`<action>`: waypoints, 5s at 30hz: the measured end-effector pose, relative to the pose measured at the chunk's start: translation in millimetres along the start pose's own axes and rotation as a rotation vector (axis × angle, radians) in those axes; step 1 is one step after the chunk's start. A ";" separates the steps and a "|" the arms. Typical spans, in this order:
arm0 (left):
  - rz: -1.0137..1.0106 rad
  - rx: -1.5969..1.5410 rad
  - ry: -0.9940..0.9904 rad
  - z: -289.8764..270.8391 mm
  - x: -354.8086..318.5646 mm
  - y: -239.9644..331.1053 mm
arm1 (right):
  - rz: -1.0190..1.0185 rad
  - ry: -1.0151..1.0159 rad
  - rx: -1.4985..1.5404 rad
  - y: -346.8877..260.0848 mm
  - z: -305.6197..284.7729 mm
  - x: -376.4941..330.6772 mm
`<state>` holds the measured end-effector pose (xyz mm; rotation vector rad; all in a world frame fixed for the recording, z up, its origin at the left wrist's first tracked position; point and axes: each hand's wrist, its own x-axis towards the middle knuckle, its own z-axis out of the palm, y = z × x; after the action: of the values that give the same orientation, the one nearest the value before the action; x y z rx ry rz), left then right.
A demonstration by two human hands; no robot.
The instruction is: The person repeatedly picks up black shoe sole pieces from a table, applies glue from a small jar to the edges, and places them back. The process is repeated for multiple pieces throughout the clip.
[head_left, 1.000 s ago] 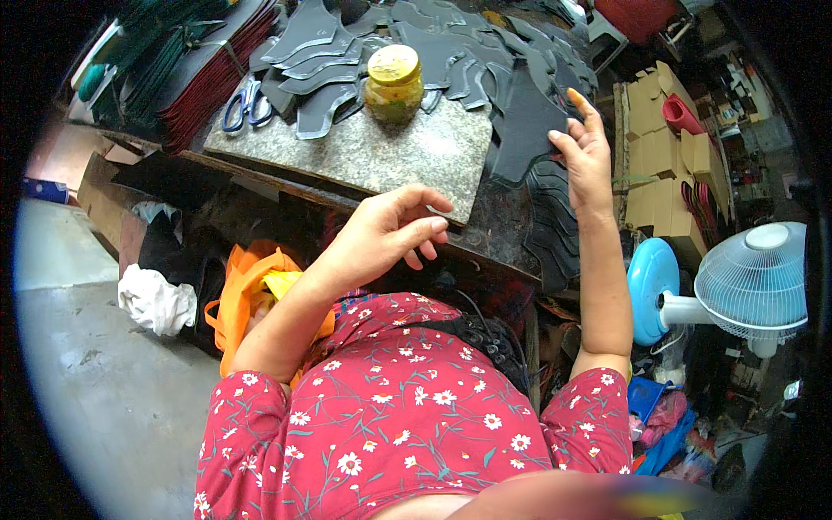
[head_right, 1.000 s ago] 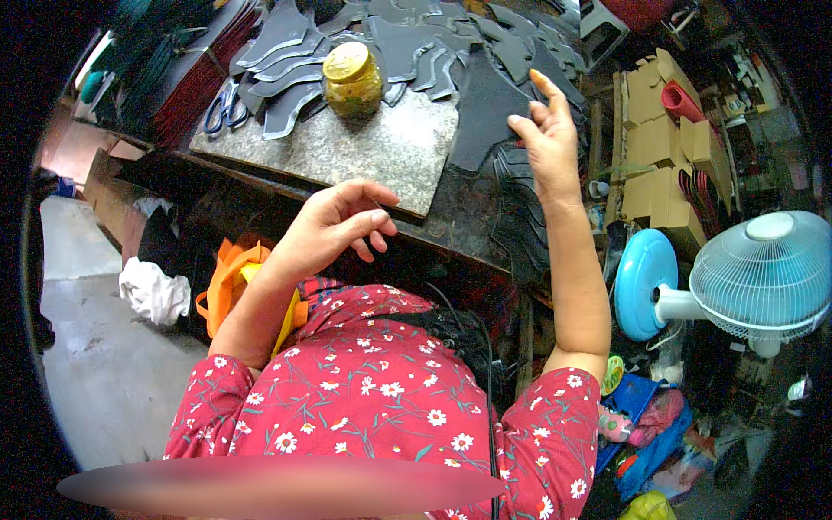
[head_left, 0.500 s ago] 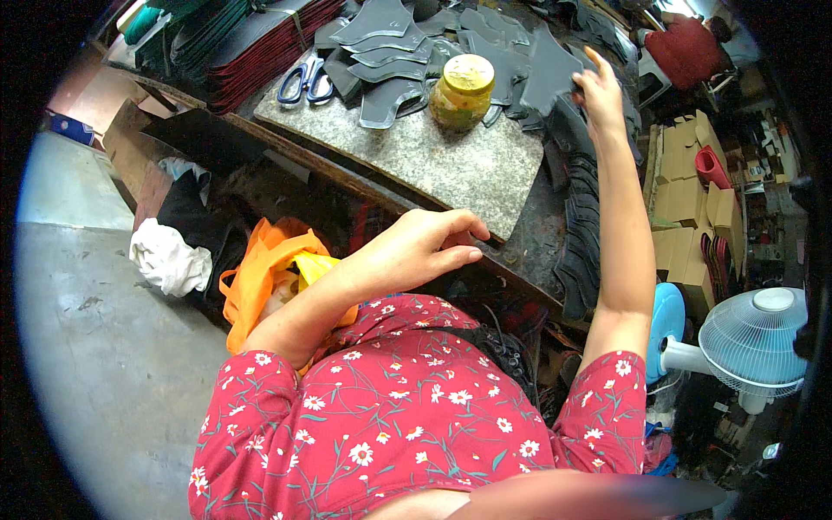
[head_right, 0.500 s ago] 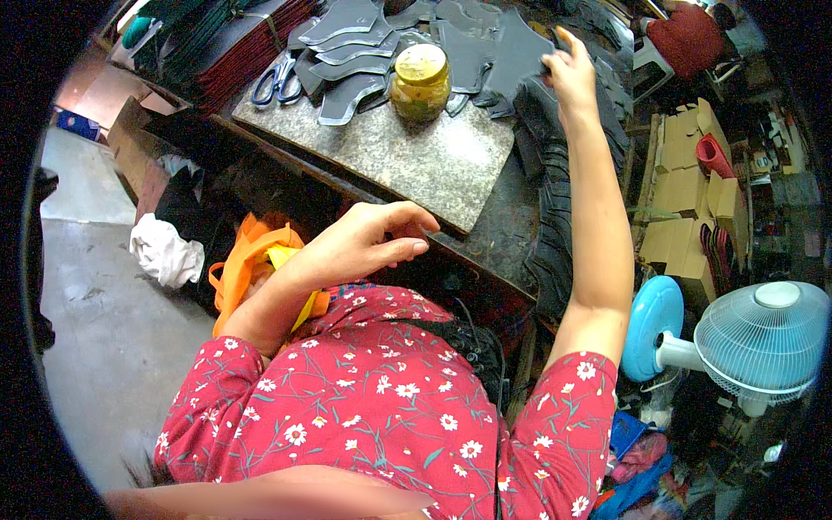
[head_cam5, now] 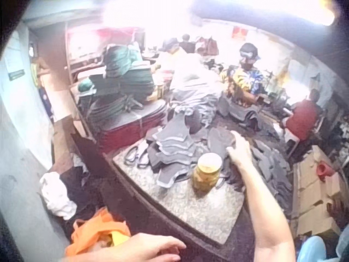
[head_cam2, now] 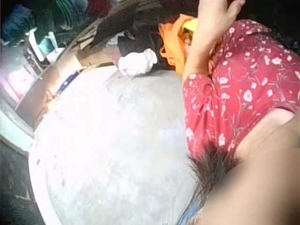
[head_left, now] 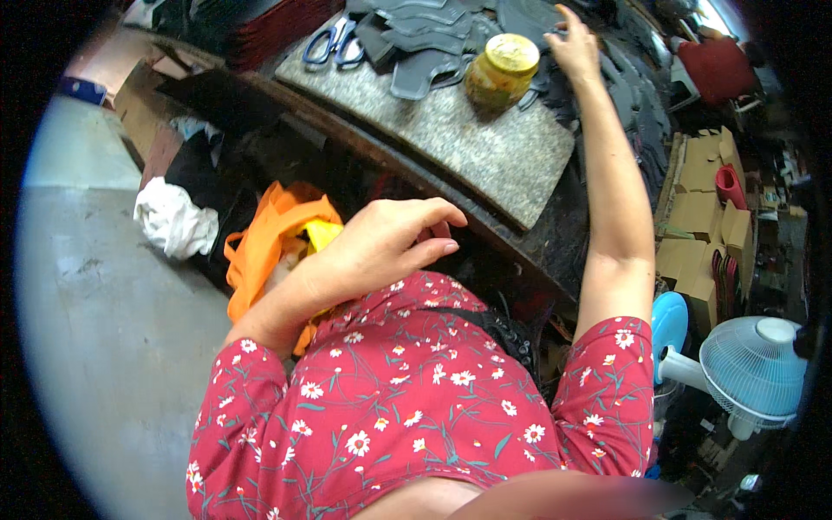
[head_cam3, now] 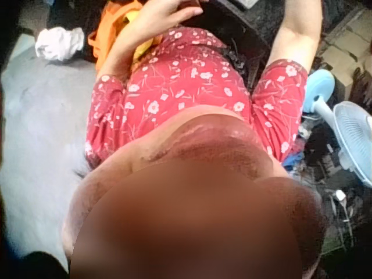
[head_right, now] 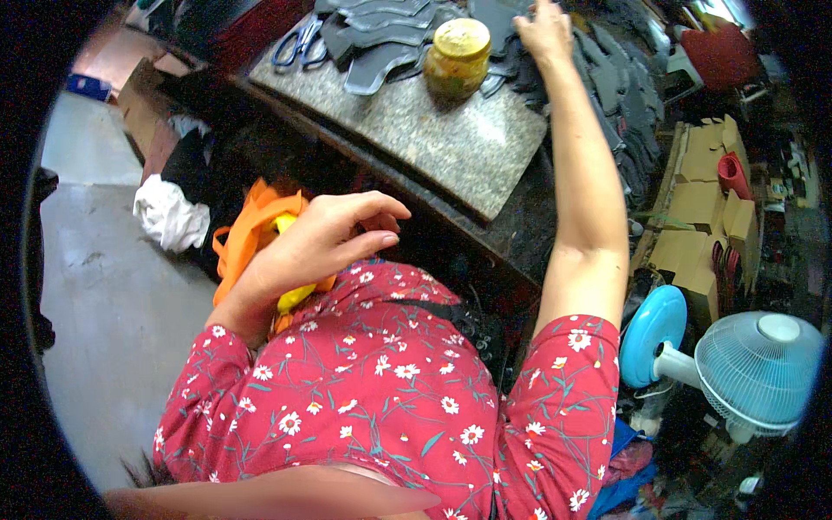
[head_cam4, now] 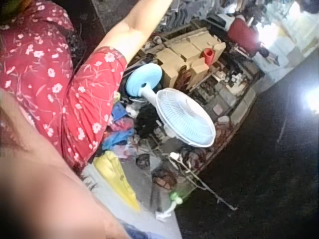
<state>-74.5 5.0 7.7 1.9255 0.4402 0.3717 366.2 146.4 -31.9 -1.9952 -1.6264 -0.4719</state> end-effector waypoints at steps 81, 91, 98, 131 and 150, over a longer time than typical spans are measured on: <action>-0.634 1.382 0.144 -87.0 -123.0 80.4 | 0.319 -0.119 0.782 -118.3 -218.2 -262.2; 0.248 0.675 0.551 -59.2 -57.0 113.1 | 0.324 -0.046 0.793 -117.0 -222.3 -258.9; 0.805 1.076 0.513 43.6 102.4 40.5 | 0.389 0.068 0.779 -104.0 -230.2 -266.2; 0.736 0.940 0.501 95.1 102.5 -4.3 | 0.800 -0.329 1.251 -131.9 -195.6 -252.0; 0.460 0.949 0.420 55.5 62.6 -0.3 | 0.370 -0.215 0.607 -124.0 -184.7 -244.0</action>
<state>5.8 -10.6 -10.0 2.8952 0.4868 1.0132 202.2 -138.4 -0.4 -1.8379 -1.2610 0.3499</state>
